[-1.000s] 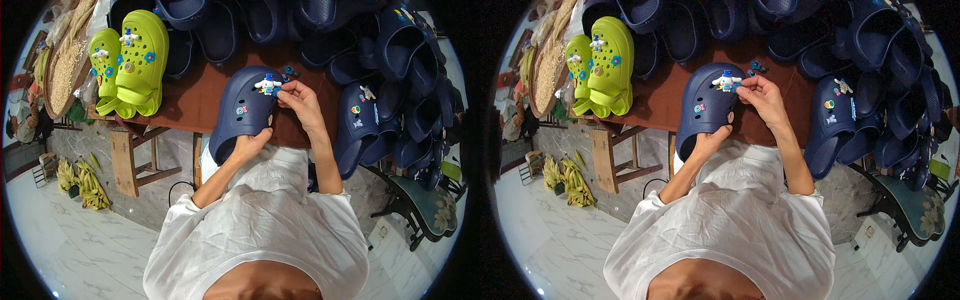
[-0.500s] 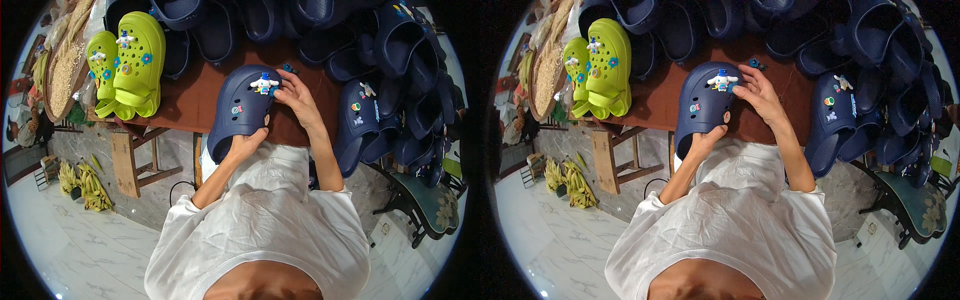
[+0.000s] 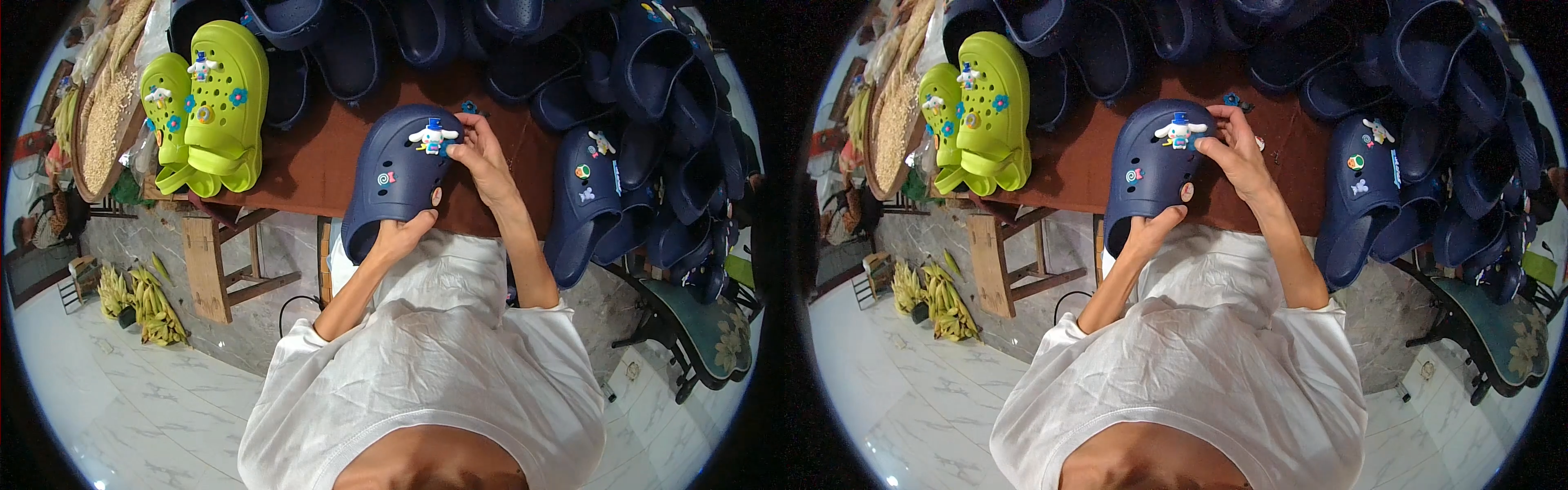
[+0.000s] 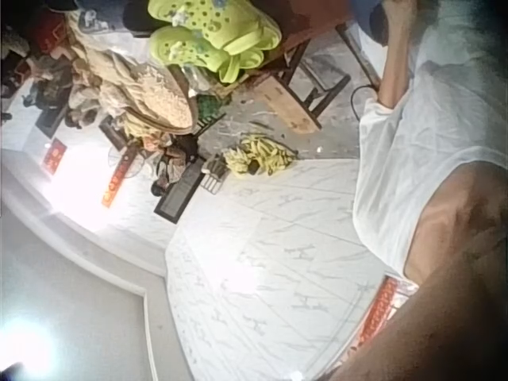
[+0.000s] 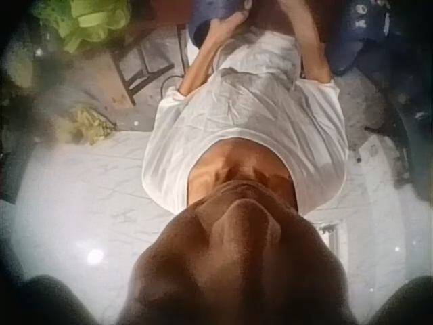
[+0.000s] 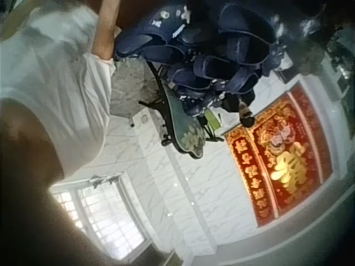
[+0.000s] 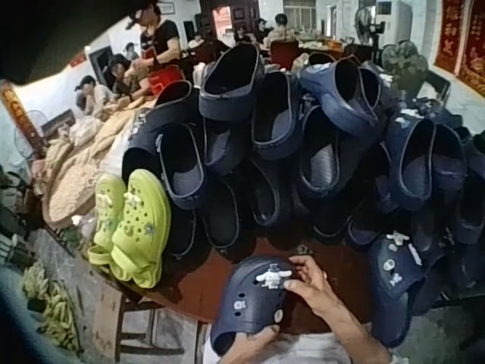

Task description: Attaching decorative charms to the holes of rubber clogs.

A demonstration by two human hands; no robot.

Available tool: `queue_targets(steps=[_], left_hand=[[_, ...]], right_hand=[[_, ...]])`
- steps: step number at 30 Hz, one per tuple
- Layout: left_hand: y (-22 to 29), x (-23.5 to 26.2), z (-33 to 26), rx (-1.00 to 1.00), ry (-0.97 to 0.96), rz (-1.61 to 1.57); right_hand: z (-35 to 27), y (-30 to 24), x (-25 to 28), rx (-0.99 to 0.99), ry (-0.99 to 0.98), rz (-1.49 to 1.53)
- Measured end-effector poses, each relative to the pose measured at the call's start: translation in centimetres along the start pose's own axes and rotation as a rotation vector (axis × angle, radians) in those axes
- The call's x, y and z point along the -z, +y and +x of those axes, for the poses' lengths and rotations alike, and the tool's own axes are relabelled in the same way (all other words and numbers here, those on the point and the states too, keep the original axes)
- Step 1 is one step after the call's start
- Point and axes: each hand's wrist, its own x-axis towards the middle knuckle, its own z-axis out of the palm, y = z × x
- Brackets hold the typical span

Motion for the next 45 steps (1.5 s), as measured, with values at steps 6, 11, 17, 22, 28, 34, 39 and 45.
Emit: queue_targets(steps=[6, 11, 17, 22, 28, 34, 39, 45], left_hand=[[-1.9, 0.5, 0.2, 0.069, -0.023, -0.152], [-1.5, 0.5, 0.1, 0.076, -0.030, -0.318], [-1.7, 0.7, 0.4, 0.122, -0.076, -0.295], [-2.1, 0.0, 0.3, 0.084, 0.002, -0.250], [-1.6, 0.2, 0.2, 0.147, 0.015, -0.353], [-1.3, 0.5, 0.2, 0.138, -0.009, -0.448], [-0.7, 0.3, 0.1, 0.133, 0.003, -0.489], [-1.3, 0.3, 0.0, 0.112, -0.019, -0.390]], right_hand=[[-0.4, 0.4, -1.1, 0.022, 0.058, 0.090], [-0.7, -0.6, -0.5, -0.007, 0.023, 0.012], [-0.2, -1.0, -0.9, 0.017, 0.044, -0.050], [-0.2, -0.3, -2.7, 0.143, 0.099, -0.057], [-0.6, 1.3, -2.7, 0.175, 0.155, -0.025], [-0.9, -0.3, -0.7, 0.021, 0.004, 0.044], [-1.1, -1.2, -0.4, -0.018, -0.002, 0.107], [-0.8, -0.5, -1.2, 0.056, 0.065, 0.012]])
